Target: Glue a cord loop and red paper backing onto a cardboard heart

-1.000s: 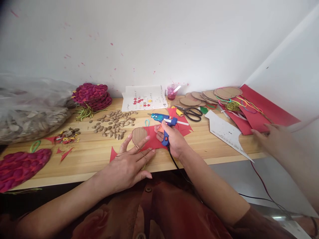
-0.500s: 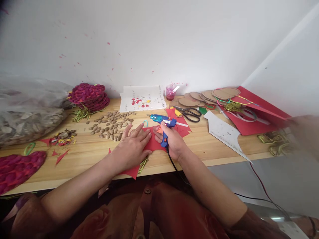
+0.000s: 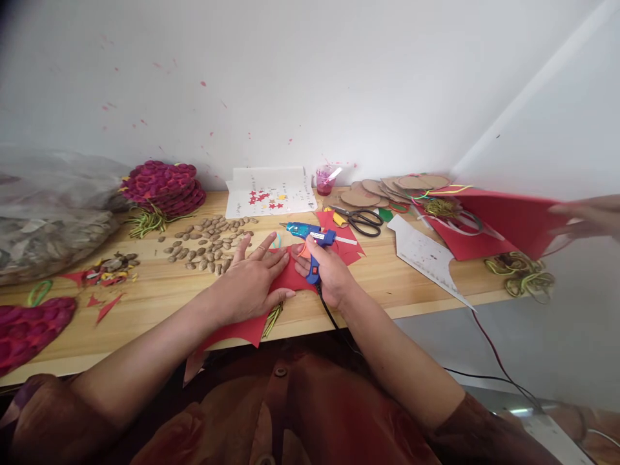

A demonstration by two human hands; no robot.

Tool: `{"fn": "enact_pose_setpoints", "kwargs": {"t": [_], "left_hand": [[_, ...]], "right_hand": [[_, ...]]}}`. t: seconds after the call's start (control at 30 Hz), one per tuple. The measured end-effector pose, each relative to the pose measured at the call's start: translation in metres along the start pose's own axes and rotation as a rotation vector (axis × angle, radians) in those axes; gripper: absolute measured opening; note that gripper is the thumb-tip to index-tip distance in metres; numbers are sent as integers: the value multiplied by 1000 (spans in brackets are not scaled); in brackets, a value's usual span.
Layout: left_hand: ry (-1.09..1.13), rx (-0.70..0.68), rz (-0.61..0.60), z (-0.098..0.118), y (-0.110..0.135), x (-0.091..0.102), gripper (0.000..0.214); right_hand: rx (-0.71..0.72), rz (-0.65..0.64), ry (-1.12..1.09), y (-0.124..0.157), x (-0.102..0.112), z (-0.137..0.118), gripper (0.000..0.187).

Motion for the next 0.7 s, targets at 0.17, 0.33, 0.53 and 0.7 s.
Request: {"fn": "enact_pose_setpoints", "kwargs": {"t": [0.17,0.33,0.53,0.7], "left_hand": [[34,-34,27,17,19,0,61],[208,-86,62,36,43,10,48],[449,-221,181,38,51,21,35],[501,-238,236,43,50,57,24]], "right_hand": [[-11,7,35,1,-1,-1,18],[-9,15,50,3,-2,-1,19],[-15,21,60,6,3,-7,26],[20,56,39,20,16,-16,30]]}}
Point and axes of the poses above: each hand's wrist, its own y-axis away from the middle knuckle, its own x-axis out of the back of the hand, z = x × y, the point moved 1 cm from there along -y, towards the middle knuckle, and after that the axes turned 13 degrees about -x, right-handed, at the moved point
